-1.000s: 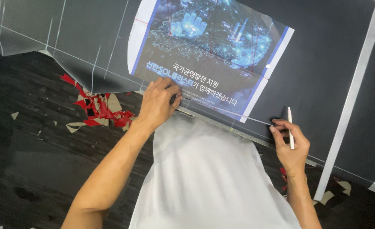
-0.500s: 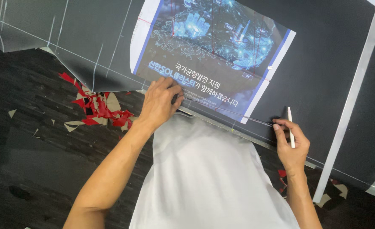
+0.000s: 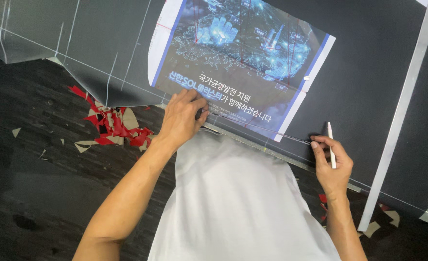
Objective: The person uses a metal ruler and a white marker to measure and mark straight lines on a large black sheet of material. They repeatedly reposition the ruler and draw lines, then use a long white strip as a straightedge to draw additional lines. A printed poster is used as a reference on the work surface.
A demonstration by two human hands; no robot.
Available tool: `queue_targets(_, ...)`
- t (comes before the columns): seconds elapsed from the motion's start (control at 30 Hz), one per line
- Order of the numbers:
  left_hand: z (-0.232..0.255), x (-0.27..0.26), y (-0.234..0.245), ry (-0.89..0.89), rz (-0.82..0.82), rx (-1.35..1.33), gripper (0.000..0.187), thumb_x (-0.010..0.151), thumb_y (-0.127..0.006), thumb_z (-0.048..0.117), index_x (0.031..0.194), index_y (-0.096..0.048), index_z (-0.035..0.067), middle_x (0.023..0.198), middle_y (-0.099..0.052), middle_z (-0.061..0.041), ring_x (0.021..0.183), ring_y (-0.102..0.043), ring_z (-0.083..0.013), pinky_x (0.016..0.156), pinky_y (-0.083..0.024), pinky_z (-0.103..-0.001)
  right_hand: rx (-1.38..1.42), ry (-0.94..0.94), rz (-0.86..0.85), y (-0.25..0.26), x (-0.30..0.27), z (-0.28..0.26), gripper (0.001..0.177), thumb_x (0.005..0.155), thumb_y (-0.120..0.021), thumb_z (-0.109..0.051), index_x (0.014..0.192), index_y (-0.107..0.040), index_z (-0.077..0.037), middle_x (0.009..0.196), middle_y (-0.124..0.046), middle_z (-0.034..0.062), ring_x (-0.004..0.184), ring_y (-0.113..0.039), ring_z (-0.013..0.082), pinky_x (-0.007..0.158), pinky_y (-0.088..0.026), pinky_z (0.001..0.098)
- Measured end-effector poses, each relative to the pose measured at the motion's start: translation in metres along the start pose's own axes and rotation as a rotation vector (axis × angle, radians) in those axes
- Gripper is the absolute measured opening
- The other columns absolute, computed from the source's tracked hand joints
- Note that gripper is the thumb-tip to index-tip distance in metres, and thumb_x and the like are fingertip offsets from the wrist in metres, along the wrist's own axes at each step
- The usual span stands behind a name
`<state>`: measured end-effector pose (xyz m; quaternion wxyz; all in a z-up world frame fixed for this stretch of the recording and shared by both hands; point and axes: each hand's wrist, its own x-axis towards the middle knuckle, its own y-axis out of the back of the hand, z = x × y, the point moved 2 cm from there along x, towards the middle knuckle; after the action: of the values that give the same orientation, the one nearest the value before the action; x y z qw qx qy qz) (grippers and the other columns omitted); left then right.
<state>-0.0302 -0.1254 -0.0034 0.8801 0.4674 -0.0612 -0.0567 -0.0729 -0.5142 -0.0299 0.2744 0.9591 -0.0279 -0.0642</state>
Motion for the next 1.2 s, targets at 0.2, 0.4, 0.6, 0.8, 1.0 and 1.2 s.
queue_targets(0.2,0.0008,0.0010,0.0014,-0.004,-0.005,0.006,0.012,0.080,-0.081,0.010,0.088,-0.073,0.007,0.096,-0.063,-0.006,0.096,-0.059,-0.0282,0.083,-0.045,-0.043,0.008,-0.020,0.011,-0.0007,-0.0004,-0.0033,0.016,0.100,-0.073,-0.006,0.116,-0.073,-0.006,0.104,-0.074,0.0019,0.079,-0.059,0.0054,0.068,-0.047,0.0210)
queue_targets(0.4,0.0023,0.0044,0.0042,-0.011,-0.027,-0.010,0.012,0.081,-0.080,0.010,0.090,-0.073,0.007,0.094,-0.064,-0.006,0.094,-0.059,-0.0289,0.082,-0.045,-0.043,0.012,-0.046,0.022,-0.0005,-0.0014,-0.0060,0.016,0.100,-0.073,-0.006,0.116,-0.074,-0.006,0.096,-0.070,0.0002,0.076,-0.057,0.0049,0.068,-0.045,0.0203)
queue_targets(0.6,0.0032,0.0052,0.0063,-0.019,-0.035,0.002,0.011,0.082,-0.080,0.010,0.089,-0.073,0.007,0.093,-0.064,-0.007,0.095,-0.059,-0.0295,0.081,-0.044,-0.044,0.025,-0.056,0.016,-0.0016,-0.0011,-0.0065,0.016,0.099,-0.074,-0.004,0.115,-0.074,-0.006,0.094,-0.068,0.0007,0.076,-0.057,0.0049,0.067,-0.045,0.0205)
queue_targets(0.8,0.0031,0.0048,0.0073,-0.025,-0.047,-0.008,0.011,0.082,-0.080,0.010,0.089,-0.073,0.007,0.093,-0.064,-0.007,0.095,-0.059,-0.0295,0.081,-0.044,-0.044,0.002,-0.004,0.015,-0.0016,0.0000,-0.0059,0.017,0.098,-0.074,-0.005,0.115,-0.074,-0.005,0.101,-0.070,0.0024,0.081,-0.061,0.0057,0.070,-0.048,0.0212)
queue_targets(1.0,0.0027,0.0061,0.0071,-0.030,-0.047,0.002,0.011,0.082,-0.080,0.010,0.091,-0.074,0.007,0.094,-0.064,-0.007,0.096,-0.059,-0.0292,0.082,-0.045,-0.044,-0.012,-0.036,0.013,-0.0026,-0.0004,-0.0064,0.018,0.098,-0.075,-0.006,0.115,-0.075,-0.006,0.101,-0.069,0.0036,0.078,-0.061,0.0068,0.067,-0.048,0.0219)
queue_targets(1.2,0.0023,0.0061,0.0057,-0.003,-0.065,0.015,0.011,0.081,-0.081,0.010,0.090,-0.074,0.007,0.094,-0.065,-0.007,0.097,-0.059,-0.0293,0.082,-0.045,-0.044,-0.010,-0.042,0.013,-0.0027,-0.0013,-0.0071,0.018,0.097,-0.075,-0.006,0.115,-0.075,-0.007,0.099,-0.068,0.0033,0.077,-0.059,0.0067,0.067,-0.047,0.0218)
